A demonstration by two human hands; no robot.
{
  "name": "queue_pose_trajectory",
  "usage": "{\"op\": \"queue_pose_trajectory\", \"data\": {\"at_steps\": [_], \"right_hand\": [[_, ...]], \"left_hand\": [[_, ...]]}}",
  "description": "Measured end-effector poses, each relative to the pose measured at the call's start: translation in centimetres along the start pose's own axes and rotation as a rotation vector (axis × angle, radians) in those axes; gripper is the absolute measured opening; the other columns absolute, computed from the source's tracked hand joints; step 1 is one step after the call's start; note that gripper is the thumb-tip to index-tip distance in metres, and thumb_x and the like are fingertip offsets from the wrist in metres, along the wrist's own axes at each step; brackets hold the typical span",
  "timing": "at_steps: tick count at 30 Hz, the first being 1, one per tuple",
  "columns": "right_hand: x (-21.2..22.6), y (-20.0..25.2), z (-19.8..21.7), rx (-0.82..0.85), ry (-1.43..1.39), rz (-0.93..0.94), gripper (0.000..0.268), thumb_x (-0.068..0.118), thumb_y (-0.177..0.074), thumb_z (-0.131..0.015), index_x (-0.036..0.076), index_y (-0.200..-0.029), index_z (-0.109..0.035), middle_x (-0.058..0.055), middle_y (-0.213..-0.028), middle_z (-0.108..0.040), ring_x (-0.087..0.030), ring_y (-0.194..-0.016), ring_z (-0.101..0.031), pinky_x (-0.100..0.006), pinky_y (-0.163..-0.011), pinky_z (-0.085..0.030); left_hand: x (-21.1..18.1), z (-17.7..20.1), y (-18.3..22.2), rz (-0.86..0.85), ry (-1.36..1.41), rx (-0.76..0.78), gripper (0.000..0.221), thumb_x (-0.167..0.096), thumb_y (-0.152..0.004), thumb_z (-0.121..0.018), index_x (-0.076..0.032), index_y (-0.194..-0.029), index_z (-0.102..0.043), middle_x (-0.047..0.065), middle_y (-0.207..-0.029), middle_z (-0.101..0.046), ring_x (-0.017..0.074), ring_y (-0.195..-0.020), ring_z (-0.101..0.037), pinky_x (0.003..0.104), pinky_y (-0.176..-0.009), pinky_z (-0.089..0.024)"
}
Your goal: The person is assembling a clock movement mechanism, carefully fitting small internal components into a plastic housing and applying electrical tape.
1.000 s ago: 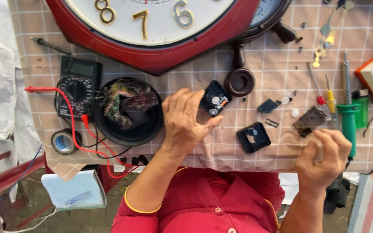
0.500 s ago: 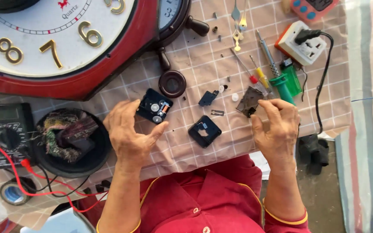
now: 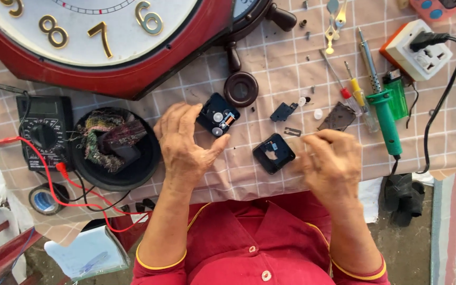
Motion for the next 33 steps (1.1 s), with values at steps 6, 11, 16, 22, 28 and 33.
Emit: {"op": "queue_pose_trajectory", "data": {"at_steps": [6, 11, 16, 22, 28, 33], "right_hand": [[2.0, -0.5, -1.8, 0.091, -0.040, 0.000, 0.013, 0.023, -0.078, -0.064, 0.016, -0.088, -0.063, -0.004, -0.082, -0.050, -0.024, -0.079, -0.052, -0.031, -0.068, -0.037], [1.9, -0.8, -2.0, 0.113, -0.045, 0.008, 0.007, 0.016, -0.079, -0.064, 0.015, -0.086, -0.062, -0.004, -0.076, -0.050, -0.023, -0.074, -0.054, -0.031, -0.066, -0.040], [3.0, -1.7, -2.8, 0.141, -0.001, 0.122, 0.004, 0.017, -0.082, -0.060, 0.015, -0.085, -0.061, -0.005, -0.077, -0.048, -0.024, -0.075, -0.052, -0.031, -0.065, -0.039], [3.4, -2.4, -2.2, 0.155, 0.011, 0.135, 0.016, 0.015, -0.078, -0.063, 0.014, -0.094, -0.063, -0.008, -0.092, -0.052, -0.027, -0.089, -0.052, -0.035, -0.071, -0.039], [3.9, -2.9, -1.6, 0.097, -0.079, 0.156, 0.009, 0.012, -0.084, -0.059, 0.014, -0.092, -0.063, -0.007, -0.090, -0.051, -0.025, -0.085, -0.052, -0.032, -0.072, -0.037], [3.8, -2.8, -1.7, 0.077, -0.131, 0.143, 0.008, 0.011, -0.083, -0.060, 0.011, -0.090, -0.064, -0.008, -0.089, -0.052, -0.026, -0.084, -0.052, -0.033, -0.072, -0.037]], "left_hand": [[0.3, 0.2, 0.1, 0.021, -0.002, -0.007, 0.057, -0.050, -0.067, -0.070, -0.006, -0.102, -0.057, 0.010, -0.092, -0.055, 0.0294, -0.093, -0.054, 0.038, -0.084, -0.036], [0.3, 0.1, 0.2, 0.037, 0.016, 0.000, 0.057, -0.049, -0.067, -0.070, -0.006, -0.103, -0.057, 0.010, -0.092, -0.055, 0.0288, -0.094, -0.054, 0.037, -0.084, -0.036], [0.5, 0.1, 0.3, 0.035, 0.015, -0.003, 0.056, -0.049, -0.068, -0.069, -0.007, -0.103, -0.057, 0.009, -0.091, -0.055, 0.0285, -0.094, -0.053, 0.038, -0.085, -0.035], [1.0, -0.1, 0.6, 0.076, 0.040, -0.002, 0.057, -0.050, -0.064, -0.069, -0.009, -0.103, -0.056, 0.007, -0.092, -0.055, 0.0270, -0.098, -0.052, 0.039, -0.088, -0.034], [1.1, -0.1, 0.7, 0.078, 0.067, -0.011, 0.056, -0.048, -0.063, -0.071, -0.010, -0.101, -0.056, 0.007, -0.092, -0.055, 0.0264, -0.098, -0.053, 0.038, -0.088, -0.034], [1.3, -0.3, 0.9, 0.079, 0.053, -0.003, 0.054, -0.045, -0.064, -0.071, -0.011, -0.103, -0.055, 0.007, -0.093, -0.055, 0.0265, -0.098, -0.053, 0.039, -0.088, -0.034]]}}
Point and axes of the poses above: each hand's wrist, its own y-axis away from the middle knuckle, its own z-axis out of the back of the hand, x = y × z, the point moved 9 cm from there along -y, towards the middle knuckle
